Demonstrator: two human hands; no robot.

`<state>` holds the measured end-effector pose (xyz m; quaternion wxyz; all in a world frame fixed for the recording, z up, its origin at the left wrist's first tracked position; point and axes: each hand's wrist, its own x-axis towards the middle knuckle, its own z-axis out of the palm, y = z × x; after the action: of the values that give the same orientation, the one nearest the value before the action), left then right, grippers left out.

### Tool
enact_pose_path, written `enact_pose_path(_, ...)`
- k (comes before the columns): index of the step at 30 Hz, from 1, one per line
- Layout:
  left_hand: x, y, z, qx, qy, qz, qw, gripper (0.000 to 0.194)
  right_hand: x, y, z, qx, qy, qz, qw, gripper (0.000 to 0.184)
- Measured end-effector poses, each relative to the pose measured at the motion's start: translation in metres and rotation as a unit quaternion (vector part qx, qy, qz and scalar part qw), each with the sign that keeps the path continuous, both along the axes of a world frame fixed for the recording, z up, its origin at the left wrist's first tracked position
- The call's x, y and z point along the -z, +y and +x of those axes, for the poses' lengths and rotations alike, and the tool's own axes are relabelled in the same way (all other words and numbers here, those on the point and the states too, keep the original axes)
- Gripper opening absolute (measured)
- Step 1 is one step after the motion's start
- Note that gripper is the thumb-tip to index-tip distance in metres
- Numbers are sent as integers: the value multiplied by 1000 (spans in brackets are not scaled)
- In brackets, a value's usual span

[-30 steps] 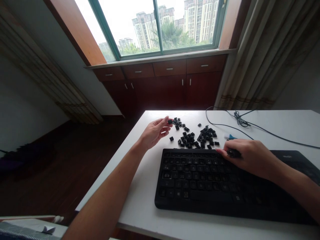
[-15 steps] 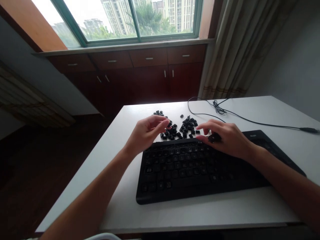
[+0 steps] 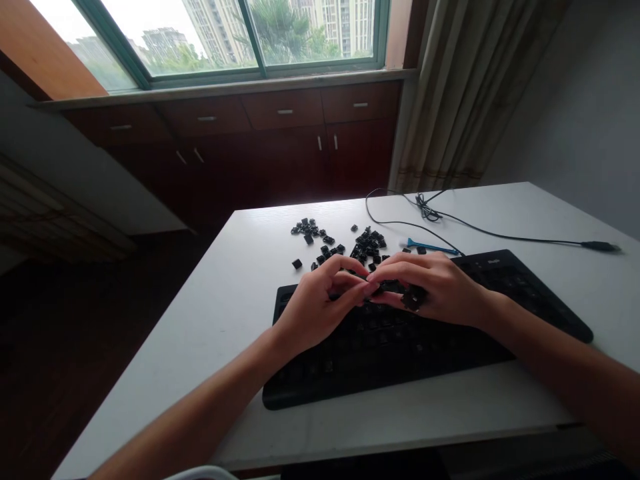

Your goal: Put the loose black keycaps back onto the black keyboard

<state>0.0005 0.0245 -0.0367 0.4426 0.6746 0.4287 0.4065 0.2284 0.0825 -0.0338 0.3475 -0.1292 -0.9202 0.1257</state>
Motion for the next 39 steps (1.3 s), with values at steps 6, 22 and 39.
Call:
enact_pose_path(6, 1, 1, -1, 23, 14, 3, 1000, 21, -1, 0, 1, 12, -7, 23, 1000, 40)
enact_pose_path(22, 3, 0, 3, 75, 252, 290, 920, 23, 6, -52, 63, 142, -52, -57, 987, 29)
enact_pose_path(39, 7, -1, 4, 79, 317, 376, 867, 30, 14, -66, 73, 121, -113, -17, 986, 30)
